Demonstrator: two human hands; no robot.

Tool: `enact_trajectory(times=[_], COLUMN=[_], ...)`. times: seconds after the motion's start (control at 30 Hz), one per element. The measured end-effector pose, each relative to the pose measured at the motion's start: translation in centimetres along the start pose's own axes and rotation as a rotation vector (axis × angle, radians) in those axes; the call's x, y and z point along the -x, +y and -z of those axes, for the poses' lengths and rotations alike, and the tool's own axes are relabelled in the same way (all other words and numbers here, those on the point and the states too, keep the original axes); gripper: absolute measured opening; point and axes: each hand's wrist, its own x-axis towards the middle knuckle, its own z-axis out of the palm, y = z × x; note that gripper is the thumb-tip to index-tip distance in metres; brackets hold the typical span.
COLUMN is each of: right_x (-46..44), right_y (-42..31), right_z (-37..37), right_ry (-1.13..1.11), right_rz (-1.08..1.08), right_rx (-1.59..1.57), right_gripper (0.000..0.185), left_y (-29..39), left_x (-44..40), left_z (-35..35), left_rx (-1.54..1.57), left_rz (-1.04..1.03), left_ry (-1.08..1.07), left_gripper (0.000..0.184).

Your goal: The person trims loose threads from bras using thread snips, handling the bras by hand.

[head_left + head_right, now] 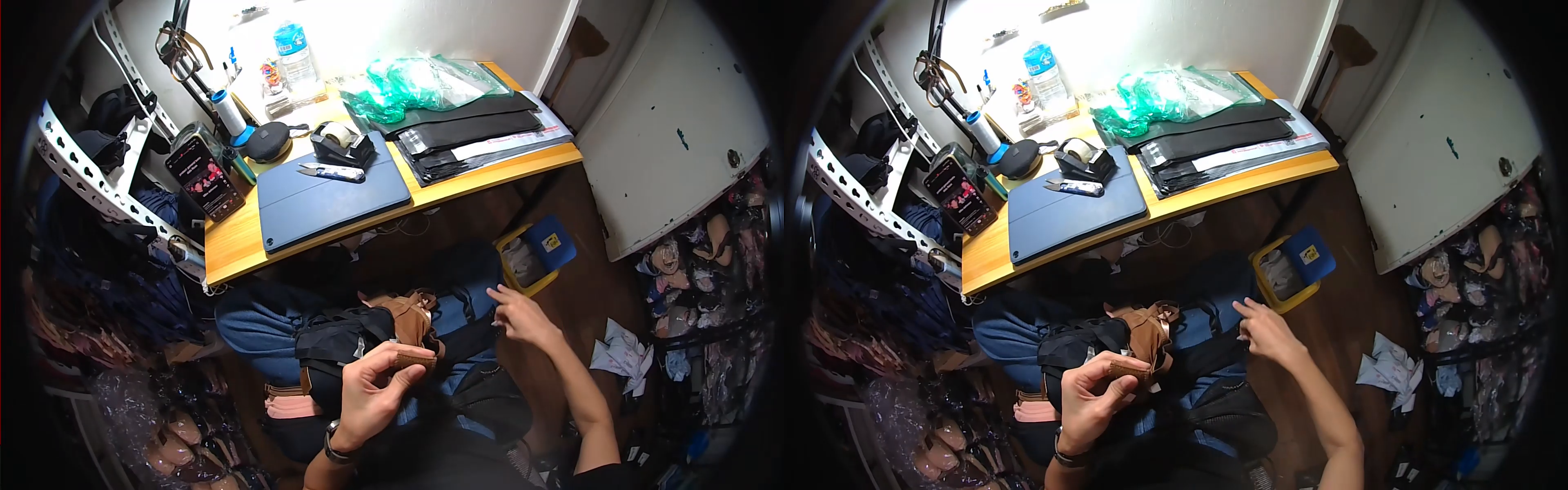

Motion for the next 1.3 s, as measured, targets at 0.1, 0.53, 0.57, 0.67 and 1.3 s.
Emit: enact_trajectory(times=[0.1,0.53,0.57,0.67,1.3], right_x=[1.2,1.1,1.1,1.2,-1.7], right_y=[-0.5,-13.1,-14.3,-15.6,-16.9], right_z=[-1.9,7.1,6.8,7.3,12.0], right_ry=[0.003,-0.01,0.121,0.25,0.374], right_rz=[0.063,-0.21,-0.07,0.083,0.273], right_rx=[0.044,-1.734,-1.542,-1.262,-0.785], right_gripper=[0.012,0.009,0.01,0.013,0.025], left_y=[0.2,-3.3,-3.0,-2.0,0.3], left_x=[-0.1,-0.4,-0.6,-0.4,0.7], left_z=[0.1,-0.5,-1.1,-1.1,-0.1], left_rx=[0.012,-0.303,-0.089,0.135,-0.179], left_rz=[0.013,-0.121,-0.072,-0.037,-0.101], left_ry=[0.043,-0.157,-0.102,-0.024,-0.053], left_gripper=[0.013,0.023,0.022,0.02,0.012])
